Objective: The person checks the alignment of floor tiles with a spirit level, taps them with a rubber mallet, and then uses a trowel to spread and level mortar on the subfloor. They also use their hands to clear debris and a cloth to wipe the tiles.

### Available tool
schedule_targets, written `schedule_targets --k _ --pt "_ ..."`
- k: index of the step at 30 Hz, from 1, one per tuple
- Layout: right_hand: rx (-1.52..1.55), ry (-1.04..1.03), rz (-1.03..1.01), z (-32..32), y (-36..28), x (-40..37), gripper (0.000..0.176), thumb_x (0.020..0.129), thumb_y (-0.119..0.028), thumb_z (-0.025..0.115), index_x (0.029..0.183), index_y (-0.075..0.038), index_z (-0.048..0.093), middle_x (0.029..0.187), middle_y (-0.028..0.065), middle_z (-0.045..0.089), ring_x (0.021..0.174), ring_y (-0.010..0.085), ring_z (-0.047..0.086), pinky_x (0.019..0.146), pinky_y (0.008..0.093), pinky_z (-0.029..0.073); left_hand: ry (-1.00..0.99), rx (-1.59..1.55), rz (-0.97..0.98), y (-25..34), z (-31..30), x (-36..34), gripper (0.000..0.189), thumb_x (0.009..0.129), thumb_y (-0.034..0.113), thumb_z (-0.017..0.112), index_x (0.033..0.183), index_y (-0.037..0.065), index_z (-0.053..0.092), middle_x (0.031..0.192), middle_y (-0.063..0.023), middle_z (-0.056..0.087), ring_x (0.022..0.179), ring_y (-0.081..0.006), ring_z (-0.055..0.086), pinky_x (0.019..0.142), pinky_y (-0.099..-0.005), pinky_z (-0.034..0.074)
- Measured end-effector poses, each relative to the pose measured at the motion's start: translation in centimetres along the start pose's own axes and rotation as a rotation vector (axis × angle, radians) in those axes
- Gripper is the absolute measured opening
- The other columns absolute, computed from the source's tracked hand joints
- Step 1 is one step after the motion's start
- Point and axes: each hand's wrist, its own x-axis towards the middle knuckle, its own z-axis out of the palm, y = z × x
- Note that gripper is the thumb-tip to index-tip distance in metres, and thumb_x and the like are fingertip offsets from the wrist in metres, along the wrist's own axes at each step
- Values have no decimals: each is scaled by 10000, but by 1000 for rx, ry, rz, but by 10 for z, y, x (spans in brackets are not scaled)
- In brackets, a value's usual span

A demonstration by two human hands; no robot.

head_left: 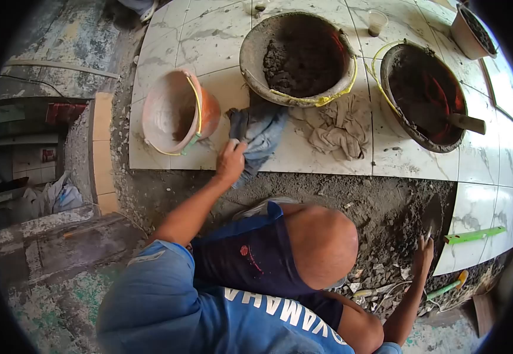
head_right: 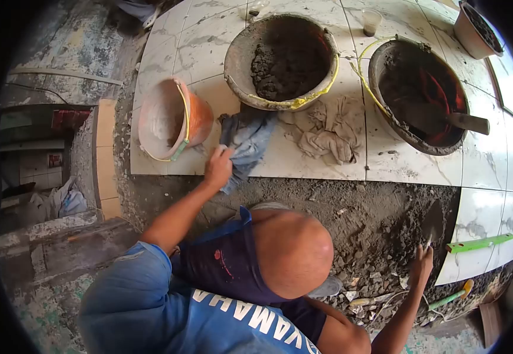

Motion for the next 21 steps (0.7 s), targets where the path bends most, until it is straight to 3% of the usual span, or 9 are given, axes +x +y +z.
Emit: schedule_targets --k 4,5,7,9,10,11,13,18,21 --pt "25 240 -129 -1 18 -1 508 963 -375 538 1277 24 507 1050 272 633 961 420 615 839 443 462 356 66 -55 -21 -17 58 241 762 -43 559 974 40 638 1014 -136 577 963 -361 559 838 -459 447" --pt "-61 116 -4 -16 -4 -7 515 976 -323 509 1348 27 447 1172 273 604 1091 412 583 923 432 437 400 -8 -137 -23 -11 71 259 758 -48 552 992 27 635 1071 -145 586 1016 -369 554 880 -465 434" --pt "-72 115 -18 -16 9 6 482 939 -292 542 1291 30 476 1127 279 612 1061 432 587 881 451 453 449 139 -171 -22 5 96 353 760 -59 528 1098 12 604 1212 -199 544 1149 -409 488 973 -485 381" --pt "-141 57 7 -14 17 20 445 890 -276 578 1199 34 497 1058 289 622 1004 458 593 821 483 464 276 259 -201 -54 63 106 596 772 54 552 1356 29 437 1407 -263 408 1281 -456 378 1065 -544 299" --pt "-181 168 -103 -6 25 21 324 887 -257 552 1041 24 503 926 307 629 902 496 596 770 550 457 -10 402 -319 -34 62 117 676 760 153 576 1396 25 386 1459 -263 364 1315 -458 354 1094 -547 260" --pt "-223 135 -57 -15 4 11 320 889 -255 535 1043 22 495 924 320 631 914 492 605 795 558 468 -193 235 -267 -30 67 125 775 737 190 580 1444 6 319 1505 -275 299 1379 -456 282 1137 -519 213" --pt "-269 171 72 -20 -18 10 304 925 -238 436 1069 26 481 969 327 643 946 512 611 829 569 472 -79 48 -75 -67 108 117 880 722 167 569 1498 -39 208 1553 -282 199 1457 -409 161 1189 -476 121" --pt "-309 130 106 8 -49 13 334 999 -175 299 1188 18 496 982 277 670 931 444 657 772 527 522 303 -91 101 -48 125 89 723 915 368 382 1499 -32 236 1539 -301 222 1424 -449 223 1153 -540 161" --pt "-404 215 -72 48 -48 -29 153 934 -107 409 1035 -29 493 852 212 646 757 394 673 649 492 548 410 -47 97 -17 124 90 731 963 479 278 1495 -22 266 1519 -289 275 1407 -451 267 1127 -565 203"
